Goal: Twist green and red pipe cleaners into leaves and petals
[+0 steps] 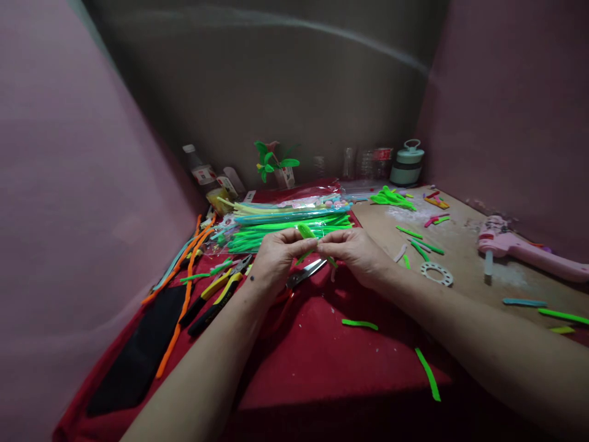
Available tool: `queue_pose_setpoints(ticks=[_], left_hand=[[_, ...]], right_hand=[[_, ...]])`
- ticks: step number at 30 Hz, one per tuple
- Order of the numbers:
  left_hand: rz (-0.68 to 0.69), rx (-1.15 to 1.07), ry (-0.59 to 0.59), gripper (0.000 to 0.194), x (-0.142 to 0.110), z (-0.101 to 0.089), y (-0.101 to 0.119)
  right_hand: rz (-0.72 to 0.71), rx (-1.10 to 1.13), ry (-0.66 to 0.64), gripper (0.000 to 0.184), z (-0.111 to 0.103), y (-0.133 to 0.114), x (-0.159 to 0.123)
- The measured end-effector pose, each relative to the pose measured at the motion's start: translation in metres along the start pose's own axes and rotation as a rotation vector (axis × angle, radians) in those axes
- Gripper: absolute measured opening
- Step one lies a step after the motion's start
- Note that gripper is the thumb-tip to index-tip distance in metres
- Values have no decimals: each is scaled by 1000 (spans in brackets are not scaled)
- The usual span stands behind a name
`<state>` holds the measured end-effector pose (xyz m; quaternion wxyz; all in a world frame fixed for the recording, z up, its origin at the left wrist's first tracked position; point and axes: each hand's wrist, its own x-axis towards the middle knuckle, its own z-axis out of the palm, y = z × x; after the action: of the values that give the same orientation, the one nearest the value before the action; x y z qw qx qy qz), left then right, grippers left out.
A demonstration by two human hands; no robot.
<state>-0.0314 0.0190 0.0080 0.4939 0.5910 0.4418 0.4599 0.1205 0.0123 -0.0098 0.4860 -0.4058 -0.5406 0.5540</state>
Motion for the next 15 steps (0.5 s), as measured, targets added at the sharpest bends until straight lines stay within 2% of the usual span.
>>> queue_pose_setpoints(ticks=[5,10,15], left_hand=[[-34,-124,-18,26,3,-3,-3],[63,8,65,22,0,0,0],[192,194,79,16,-2,5,1]], right_hand=[[57,11,-13,12,2,-2,-1],[47,-5,-12,14,1,4,-1],[46,14,-7,13,1,6,0]])
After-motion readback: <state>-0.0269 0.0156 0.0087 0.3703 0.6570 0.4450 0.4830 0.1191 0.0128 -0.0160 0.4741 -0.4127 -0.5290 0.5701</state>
